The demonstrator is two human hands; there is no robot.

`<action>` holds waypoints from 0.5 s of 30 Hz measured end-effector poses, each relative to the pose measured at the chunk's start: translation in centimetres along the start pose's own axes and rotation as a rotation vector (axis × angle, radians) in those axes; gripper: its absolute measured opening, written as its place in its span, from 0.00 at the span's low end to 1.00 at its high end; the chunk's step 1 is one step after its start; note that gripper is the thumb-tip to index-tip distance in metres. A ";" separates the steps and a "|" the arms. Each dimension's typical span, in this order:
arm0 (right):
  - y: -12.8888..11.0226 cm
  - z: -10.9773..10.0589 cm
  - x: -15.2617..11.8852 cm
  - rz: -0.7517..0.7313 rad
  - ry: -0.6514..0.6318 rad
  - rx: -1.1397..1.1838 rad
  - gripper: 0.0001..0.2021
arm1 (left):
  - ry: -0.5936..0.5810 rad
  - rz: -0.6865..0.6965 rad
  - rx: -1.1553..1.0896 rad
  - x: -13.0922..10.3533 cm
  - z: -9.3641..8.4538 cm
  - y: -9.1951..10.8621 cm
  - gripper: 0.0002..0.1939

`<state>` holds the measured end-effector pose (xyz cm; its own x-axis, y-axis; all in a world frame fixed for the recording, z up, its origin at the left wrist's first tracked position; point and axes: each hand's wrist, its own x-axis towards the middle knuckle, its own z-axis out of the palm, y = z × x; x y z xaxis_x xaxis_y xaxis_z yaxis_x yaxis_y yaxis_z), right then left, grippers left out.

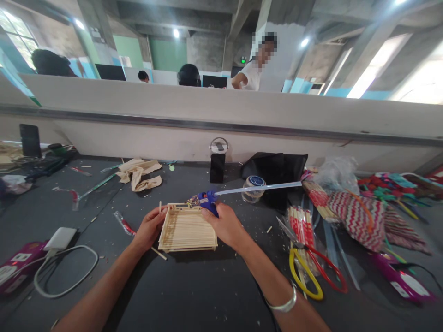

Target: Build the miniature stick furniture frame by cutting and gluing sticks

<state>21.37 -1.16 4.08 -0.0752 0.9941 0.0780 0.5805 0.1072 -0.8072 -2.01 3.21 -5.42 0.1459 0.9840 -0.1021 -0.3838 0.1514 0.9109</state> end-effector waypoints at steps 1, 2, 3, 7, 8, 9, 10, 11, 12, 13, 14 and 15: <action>0.1 0.0 0.0 0.004 0.002 0.001 0.12 | 0.002 0.001 0.001 0.0 0.0 0.0 0.22; 0.1 0.0 0.0 0.006 0.001 0.003 0.12 | 0.004 0.001 0.002 0.0 0.0 0.0 0.22; 0.2 0.0 0.0 0.007 0.001 0.004 0.12 | 0.005 0.003 0.003 0.0 0.0 0.0 0.22; 0.4 -0.1 0.0 0.003 0.009 0.025 0.12 | 0.004 0.012 0.003 0.1 -0.1 -0.1 0.21; 0.4 -0.1 0.0 0.005 0.013 0.031 0.12 | 0.002 0.013 0.004 0.1 -0.1 -0.1 0.21; 0.4 -0.1 -0.1 0.007 0.014 0.036 0.12 | 0.000 0.013 0.004 0.1 -0.1 -0.1 0.21; 0.4 -0.1 -0.1 0.010 0.014 0.037 0.12 | -0.003 0.013 0.005 0.1 -0.1 -0.1 0.21; 0.4 -0.1 -0.1 0.012 0.013 0.035 0.12 | -0.006 0.011 0.007 0.1 -0.1 -0.1 0.21; 0.4 -0.1 -0.2 0.013 0.014 0.033 0.13 | -0.008 0.009 0.008 0.0 -0.1 -0.1 0.22; 0.4 -0.1 -0.2 0.014 0.016 0.030 0.13 | -0.010 0.008 0.009 0.0 -0.1 -0.1 0.22; 0.4 -0.2 -0.2 0.013 0.017 0.028 0.13 | -0.013 0.007 0.009 0.0 -0.1 -0.1 0.22; 0.4 -0.2 -0.2 0.012 0.019 0.027 0.13 | -0.015 0.007 0.009 0.0 -0.1 0.0 0.23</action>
<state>21.79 -1.33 3.83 -0.0530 0.9955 0.0792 0.5588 0.0953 -0.8238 -2.08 3.23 -5.48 0.1567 0.9835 -0.0898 -0.3768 0.1436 0.9151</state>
